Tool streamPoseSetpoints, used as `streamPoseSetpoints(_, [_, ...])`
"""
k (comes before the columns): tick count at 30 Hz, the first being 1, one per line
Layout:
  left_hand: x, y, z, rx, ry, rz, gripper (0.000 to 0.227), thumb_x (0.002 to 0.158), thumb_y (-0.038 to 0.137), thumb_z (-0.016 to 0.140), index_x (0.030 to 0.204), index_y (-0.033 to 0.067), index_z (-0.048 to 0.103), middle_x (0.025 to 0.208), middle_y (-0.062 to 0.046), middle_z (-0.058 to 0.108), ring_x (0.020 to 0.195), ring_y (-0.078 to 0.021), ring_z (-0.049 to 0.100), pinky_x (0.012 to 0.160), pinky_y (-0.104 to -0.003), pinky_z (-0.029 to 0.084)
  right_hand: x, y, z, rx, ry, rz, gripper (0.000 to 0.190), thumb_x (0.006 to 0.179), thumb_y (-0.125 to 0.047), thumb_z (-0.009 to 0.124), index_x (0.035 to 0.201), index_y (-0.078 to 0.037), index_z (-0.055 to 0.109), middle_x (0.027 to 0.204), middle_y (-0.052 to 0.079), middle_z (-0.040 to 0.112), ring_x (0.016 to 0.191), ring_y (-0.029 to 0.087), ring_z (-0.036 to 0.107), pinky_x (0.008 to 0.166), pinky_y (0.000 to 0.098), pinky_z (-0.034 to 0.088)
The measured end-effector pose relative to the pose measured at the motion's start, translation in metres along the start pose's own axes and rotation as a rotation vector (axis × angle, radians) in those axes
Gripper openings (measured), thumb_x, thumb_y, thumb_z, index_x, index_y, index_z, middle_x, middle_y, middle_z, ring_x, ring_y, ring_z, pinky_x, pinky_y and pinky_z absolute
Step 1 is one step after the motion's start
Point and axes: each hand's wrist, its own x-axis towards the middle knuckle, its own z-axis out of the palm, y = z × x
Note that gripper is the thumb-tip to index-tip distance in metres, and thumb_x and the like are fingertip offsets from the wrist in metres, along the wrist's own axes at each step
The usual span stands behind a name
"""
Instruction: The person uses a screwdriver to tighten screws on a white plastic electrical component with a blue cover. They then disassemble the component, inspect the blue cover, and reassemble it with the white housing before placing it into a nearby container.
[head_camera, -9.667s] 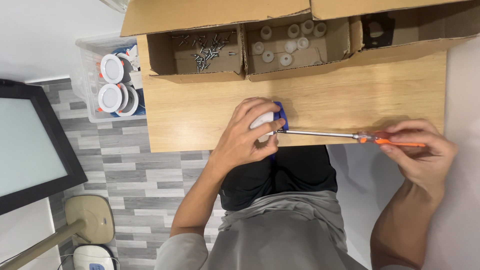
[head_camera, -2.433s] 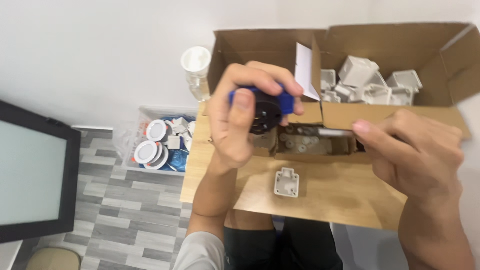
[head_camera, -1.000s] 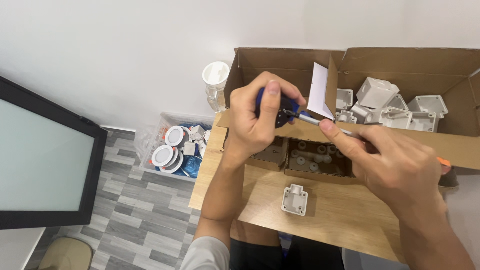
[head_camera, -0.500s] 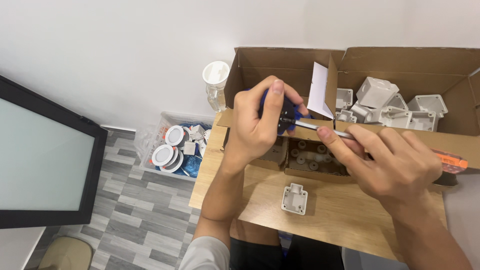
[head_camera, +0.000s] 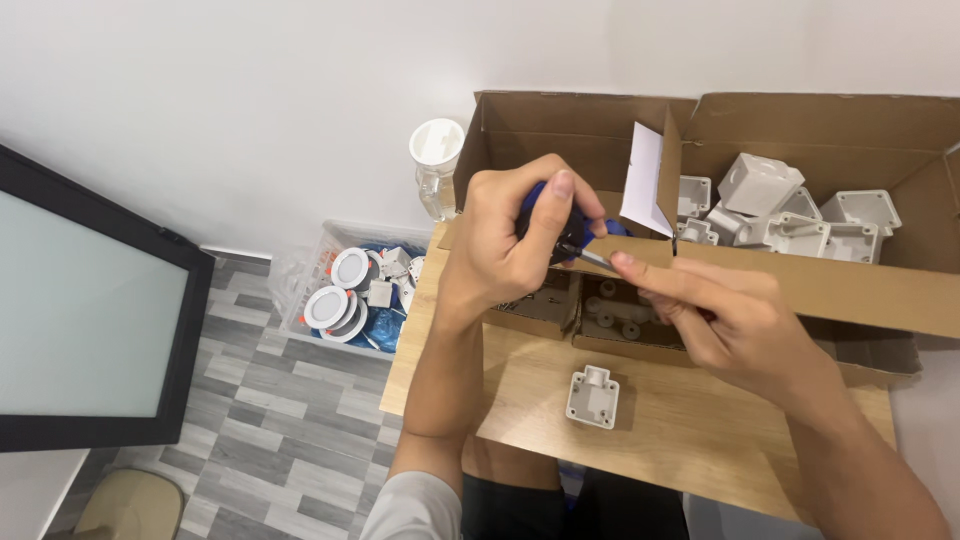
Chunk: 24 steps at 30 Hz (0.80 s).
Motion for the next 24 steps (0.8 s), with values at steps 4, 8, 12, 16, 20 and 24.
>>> streamPoseSetpoints(4, [0.0, 0.003, 0.005, -0.096, 0.044, -0.088, 0.043, 0.114, 0.032, 0.041, 0.093, 0.0037, 0.066, 0.082, -0.01, 0.074, 0.057, -0.0179, 0.069, 0.051, -0.024, 0.058, -0.008, -0.005, -0.005, -0.735, 0.109, -0.148, 0.064, 0.109, 0.015, 0.06, 0.153, -0.028, 0.074, 0.084, -0.007, 0.056, 0.062, 0.014, 0.039, 0.048, 0.028, 0.037])
streamPoseSetpoints(8, [-0.001, 0.007, 0.008, -0.081, 0.07, -0.069, 0.043, 0.115, 0.031, 0.04, 0.093, 0.0044, 0.066, 0.085, -0.01, 0.075, 0.061, -0.0183, 0.07, 0.052, -0.023, 0.059, -0.008, -0.007, -0.008, -0.793, 0.192, -0.217, 0.067, 0.105, 0.021, 0.06, 0.145, -0.03, 0.081, 0.081, -0.004, 0.059, 0.06, 0.016, 0.042, 0.052, 0.0277, 0.034])
streamPoseSetpoints(12, [-0.005, 0.006, 0.011, -0.004, 0.1, 0.051, 0.044, 0.117, 0.028, 0.038, 0.095, 0.0037, 0.068, 0.088, -0.009, 0.077, 0.079, -0.0191, 0.073, 0.073, -0.028, 0.058, -0.011, -0.007, -0.014, -0.852, 0.188, -0.274, 0.072, 0.099, 0.021, 0.06, 0.143, -0.031, 0.083, 0.082, -0.003, 0.062, 0.058, 0.016, 0.043, 0.052, 0.0272, 0.035])
streamPoseSetpoints(16, [-0.006, 0.006, 0.011, -0.004, 0.133, 0.123, 0.047, 0.118, 0.03, 0.037, 0.095, 0.0023, 0.067, 0.089, -0.01, 0.077, 0.08, -0.022, 0.076, 0.073, -0.03, 0.06, -0.013, -0.014, -0.023, -0.683, 0.125, -0.187, 0.067, 0.103, 0.021, 0.064, 0.142, -0.031, 0.08, 0.081, -0.007, 0.06, 0.061, 0.015, 0.045, 0.049, 0.0289, 0.029])
streamPoseSetpoints(20, [-0.008, 0.007, 0.013, -0.078, 0.161, 0.053, 0.047, 0.118, 0.033, 0.038, 0.095, 0.0032, 0.066, 0.087, -0.01, 0.076, 0.067, -0.0183, 0.068, 0.061, -0.027, 0.052, -0.01, -0.021, -0.023, -0.676, 0.145, -0.227, 0.063, 0.102, 0.022, 0.062, 0.136, -0.027, 0.082, 0.085, -0.002, 0.064, 0.063, 0.016, 0.051, 0.054, 0.0292, 0.038])
streamPoseSetpoints(24, [-0.009, 0.009, 0.015, -0.073, 0.158, 0.031, 0.047, 0.118, 0.034, 0.037, 0.095, 0.0047, 0.065, 0.087, -0.009, 0.076, 0.073, -0.0181, 0.068, 0.068, -0.028, 0.054, -0.009, -0.019, -0.018, -0.763, 0.179, -0.255, 0.071, 0.098, 0.024, 0.062, 0.134, -0.032, 0.085, 0.084, -0.003, 0.064, 0.062, 0.015, 0.05, 0.054, 0.028, 0.04])
